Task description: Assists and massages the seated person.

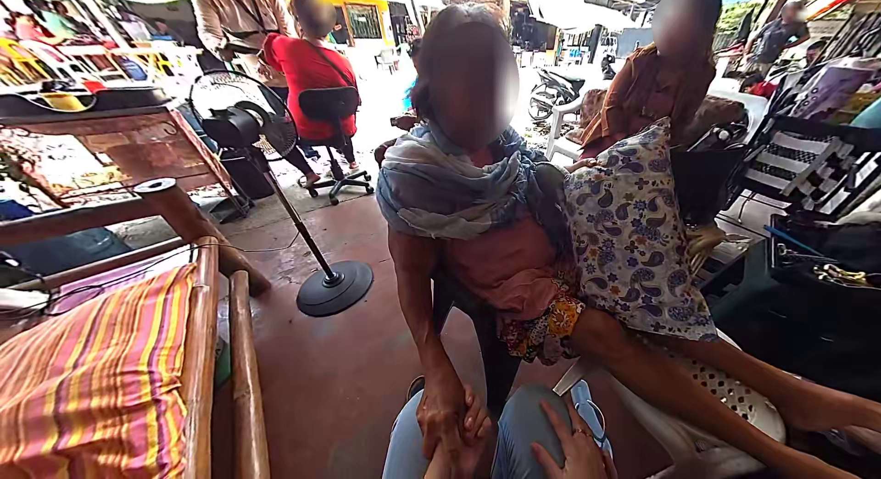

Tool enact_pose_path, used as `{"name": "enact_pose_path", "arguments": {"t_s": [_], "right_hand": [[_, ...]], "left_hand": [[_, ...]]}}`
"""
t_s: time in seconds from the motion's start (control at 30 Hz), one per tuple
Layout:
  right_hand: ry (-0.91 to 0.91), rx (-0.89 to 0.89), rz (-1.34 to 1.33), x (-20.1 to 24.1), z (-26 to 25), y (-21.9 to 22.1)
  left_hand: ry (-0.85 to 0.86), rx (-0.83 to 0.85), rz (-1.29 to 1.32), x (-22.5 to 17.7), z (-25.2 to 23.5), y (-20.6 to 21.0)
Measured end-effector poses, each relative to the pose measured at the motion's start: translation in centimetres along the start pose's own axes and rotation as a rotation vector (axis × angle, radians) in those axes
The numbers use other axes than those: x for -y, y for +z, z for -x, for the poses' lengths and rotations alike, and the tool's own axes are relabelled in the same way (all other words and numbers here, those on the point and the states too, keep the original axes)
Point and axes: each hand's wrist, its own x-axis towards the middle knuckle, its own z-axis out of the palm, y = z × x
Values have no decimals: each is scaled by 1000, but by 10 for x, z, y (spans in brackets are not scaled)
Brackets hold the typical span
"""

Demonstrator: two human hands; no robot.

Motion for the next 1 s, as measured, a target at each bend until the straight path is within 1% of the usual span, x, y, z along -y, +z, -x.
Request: {"name": "enact_pose_path", "arguments": {"t_s": [0.13, 0.17, 0.2, 0.23, 0.27, 0.3, 0.37, 0.4, 0.43, 0.47, 0.5, 0.53, 0.57, 0.6, 0.67, 0.7, 0.77, 0.8, 0.83, 0.87, 0.9, 0.93, 0.97, 1.0], "right_hand": [[17, -13, 38, -7, -4, 7], [30, 19, 62, -10, -8, 5], [54, 105, 75, -11, -14, -1], [84, 234, 46, -9, -24, -13], [102, 351, -43, -6, -36, -31], [87, 397, -186, -2, -45, -50], [-10, 356, -682, 2, -44, -92], [-42, 303, -928, 5, -42, -110], [-93, 272, -1079, 13, -41, -121], [-170, 259, -1063, 23, -39, -130], [-258, 243, -897, 35, -36, -135], [-302, 233, -710, 46, -36, -134], [-307, 259, -609, 55, -37, -127], [-298, 325, -612, 62, -42, -117], [-210, 475, -684, 78, -62, -91], [-166, 506, -680, 91, -76, -76], [-120, 466, -619, 125, -106, -42], [-97, 452, -606, 144, -120, -23], [-70, 468, -616, 163, -131, -6], [-34, 510, -642, 179, -139, 7], [11, 549, -678, 190, -146, 19], [49, 579, -700, 196, -151, 30], [80, 593, -702, 198, -154, 36], [93, 599, -692, 197, -156, 38]], "left_hand": [[-7, 40, -21, 2, -3, -4], [-2, 29, -23, 3, -4, -3], [1, 20, -31, 4, -5, -3], [2, 32, -44, 3, -6, -6], [-5, 65, -53, 0, -7, -12], [-20, 95, -71, -4, -8, -18], [-66, 146, -122, -10, -7, -27], [-81, 160, -135, -10, -8, -28], [-85, 159, -144, -10, -7, -27], [-84, 161, -154, -12, -6, -27], [-86, 171, -164, -12, -5, -27], [-90, 180, -172, -12, -5, -27], [-92, 179, -175, -11, -4, -27], [-90, 171, -181, -9, -4, -26], [-70, 156, -206, -6, -3, -23], [-58, 150, -239, -6, -3, -22], [3, 118, -409, -2, -2, -18], [75, 64, -538, 3, 0, -12], [184, -45, -668, 10, 3, -3], [319, -214, -843, 16, 4, 9], [398, -355, -1041, 16, 6, 17], [450, -476, -1205, 14, 5, 22], [461, -545, -1344, 10, 5, 26], [459, -564, -1430, 6, 6, 28]]}}
